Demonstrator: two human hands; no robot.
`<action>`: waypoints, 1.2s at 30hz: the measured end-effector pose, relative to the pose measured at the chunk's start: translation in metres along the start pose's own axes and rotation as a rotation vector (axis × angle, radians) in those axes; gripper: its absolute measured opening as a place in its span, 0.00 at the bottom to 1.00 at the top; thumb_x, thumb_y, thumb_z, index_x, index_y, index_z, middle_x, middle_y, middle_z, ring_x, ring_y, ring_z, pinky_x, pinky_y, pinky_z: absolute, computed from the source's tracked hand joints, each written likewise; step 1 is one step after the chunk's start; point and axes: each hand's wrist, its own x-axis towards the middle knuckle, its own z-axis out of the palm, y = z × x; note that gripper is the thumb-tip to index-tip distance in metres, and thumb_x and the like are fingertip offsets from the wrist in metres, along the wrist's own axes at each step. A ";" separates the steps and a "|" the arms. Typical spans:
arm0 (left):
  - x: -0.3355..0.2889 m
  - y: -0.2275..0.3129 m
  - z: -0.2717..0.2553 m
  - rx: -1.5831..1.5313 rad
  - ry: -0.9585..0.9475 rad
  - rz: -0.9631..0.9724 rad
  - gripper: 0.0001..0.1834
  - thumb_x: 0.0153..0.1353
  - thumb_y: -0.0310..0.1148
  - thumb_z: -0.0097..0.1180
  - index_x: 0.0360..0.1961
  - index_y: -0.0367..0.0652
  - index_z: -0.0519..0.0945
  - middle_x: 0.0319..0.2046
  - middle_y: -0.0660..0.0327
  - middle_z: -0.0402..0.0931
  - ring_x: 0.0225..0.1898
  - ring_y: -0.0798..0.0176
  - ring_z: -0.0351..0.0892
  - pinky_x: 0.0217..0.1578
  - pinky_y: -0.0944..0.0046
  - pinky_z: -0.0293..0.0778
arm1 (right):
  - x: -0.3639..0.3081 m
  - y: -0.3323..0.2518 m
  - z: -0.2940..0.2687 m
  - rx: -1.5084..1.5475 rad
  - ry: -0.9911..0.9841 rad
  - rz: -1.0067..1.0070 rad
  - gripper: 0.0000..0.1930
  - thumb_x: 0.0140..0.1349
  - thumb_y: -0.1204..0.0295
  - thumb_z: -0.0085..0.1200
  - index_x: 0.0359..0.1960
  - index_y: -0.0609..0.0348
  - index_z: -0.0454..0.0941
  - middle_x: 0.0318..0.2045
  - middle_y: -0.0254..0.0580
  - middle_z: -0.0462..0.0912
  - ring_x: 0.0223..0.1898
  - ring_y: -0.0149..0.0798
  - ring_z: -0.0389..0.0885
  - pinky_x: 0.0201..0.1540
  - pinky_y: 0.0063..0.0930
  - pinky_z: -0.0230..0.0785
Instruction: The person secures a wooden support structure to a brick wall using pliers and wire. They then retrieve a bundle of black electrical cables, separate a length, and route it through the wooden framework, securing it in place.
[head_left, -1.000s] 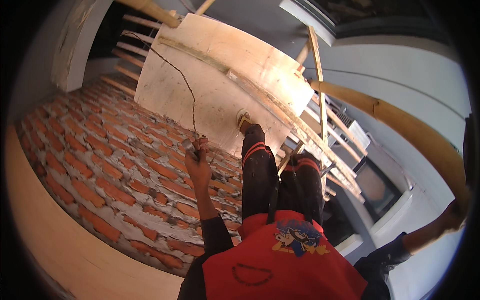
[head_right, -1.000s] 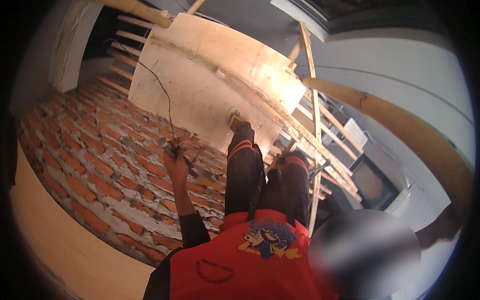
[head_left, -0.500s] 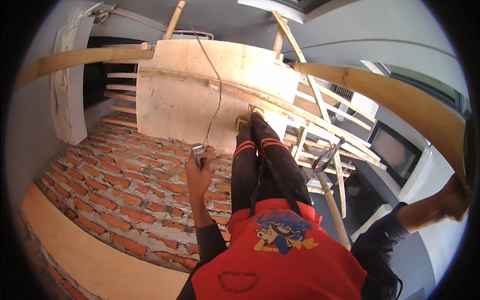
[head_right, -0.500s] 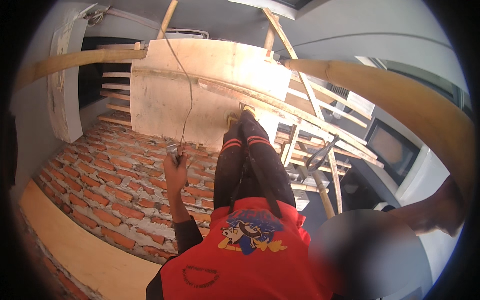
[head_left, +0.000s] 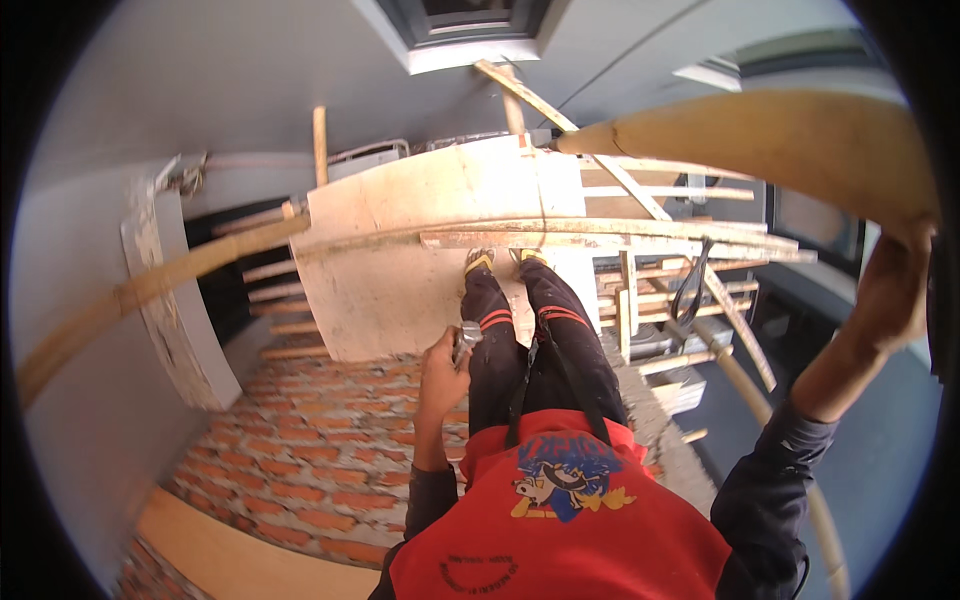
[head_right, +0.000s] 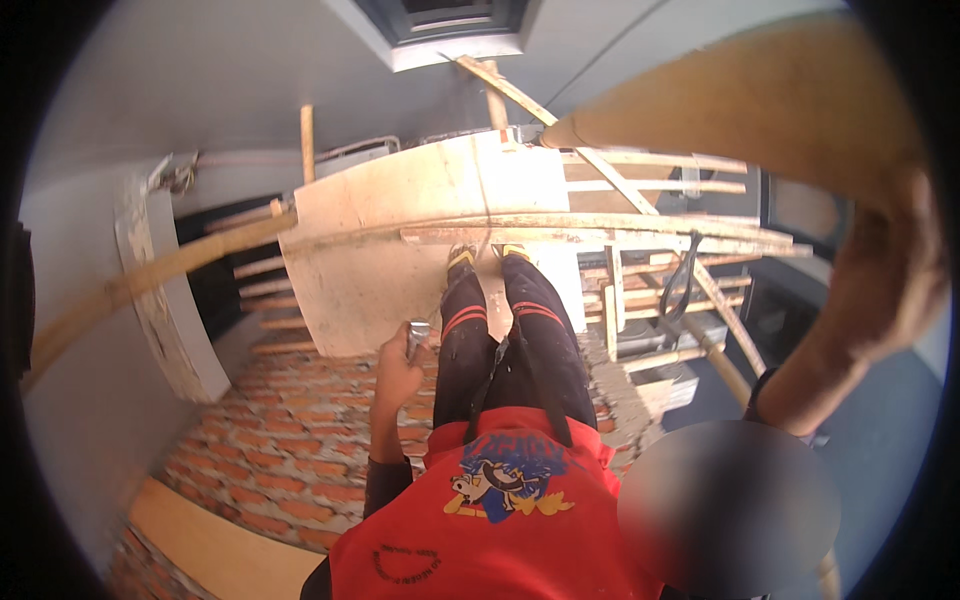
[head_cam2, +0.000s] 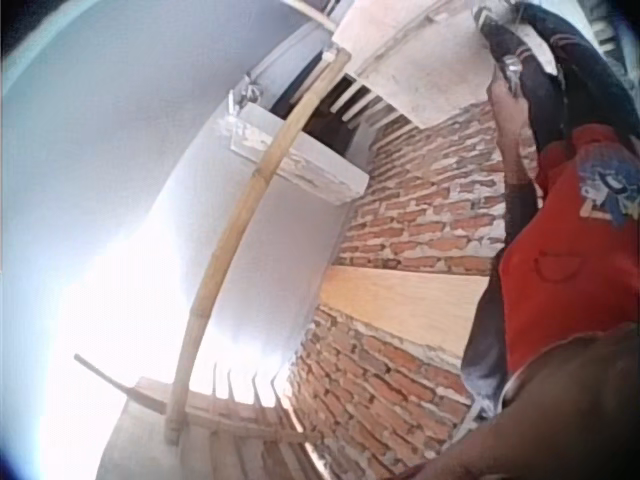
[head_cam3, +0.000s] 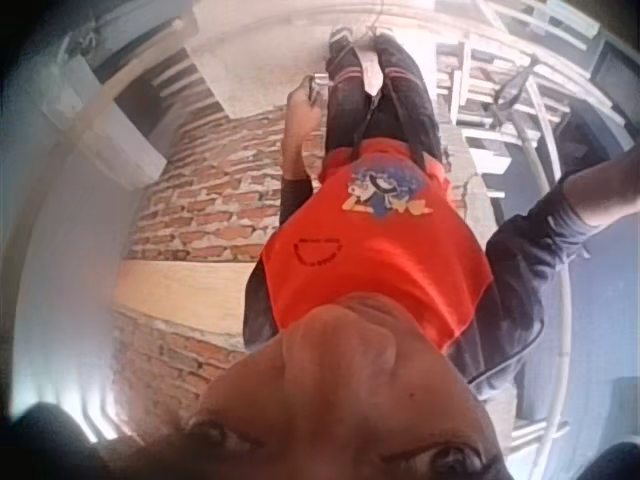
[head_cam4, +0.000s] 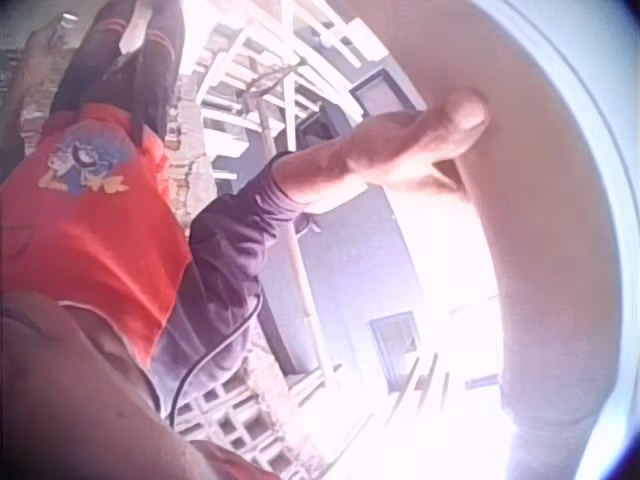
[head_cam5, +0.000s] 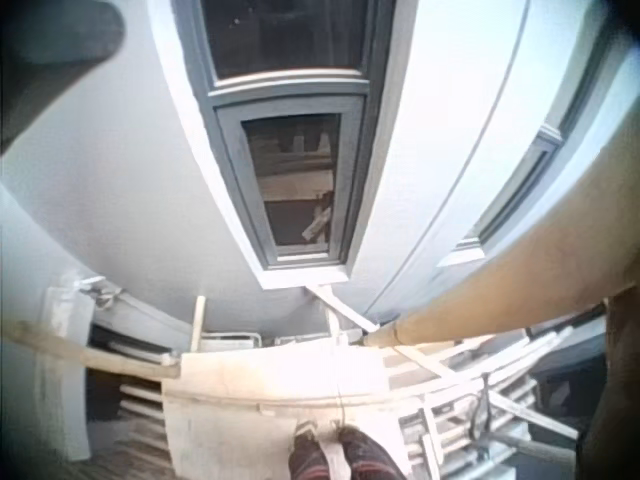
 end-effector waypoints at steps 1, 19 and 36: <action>-0.001 -0.003 -0.002 0.046 -0.036 0.021 0.10 0.52 0.21 0.51 0.38 0.34 0.70 0.30 0.44 0.74 0.34 0.41 0.75 0.36 0.56 0.69 | -0.012 0.006 -0.011 0.010 -0.013 -0.034 0.15 0.62 0.70 0.46 0.46 0.68 0.70 0.44 0.54 0.74 0.48 0.45 0.73 0.53 0.39 0.65; 0.002 0.076 0.096 0.508 -0.832 0.524 0.14 0.50 0.21 0.53 0.41 0.34 0.73 0.35 0.43 0.76 0.39 0.41 0.76 0.39 0.52 0.70 | -0.419 -0.018 -0.042 0.270 0.265 1.197 0.11 0.68 0.71 0.41 0.45 0.64 0.72 0.46 0.39 0.72 0.46 0.33 0.73 0.53 0.26 0.62; 0.148 0.080 0.293 1.391 -0.774 0.590 0.21 0.55 0.40 0.60 0.39 0.34 0.70 0.23 0.45 0.76 0.29 0.40 0.77 0.31 0.49 0.71 | -0.424 0.074 -0.325 -0.182 1.330 0.904 0.16 0.68 0.68 0.44 0.53 0.64 0.70 0.37 0.33 0.71 0.19 0.19 0.62 0.18 0.15 0.53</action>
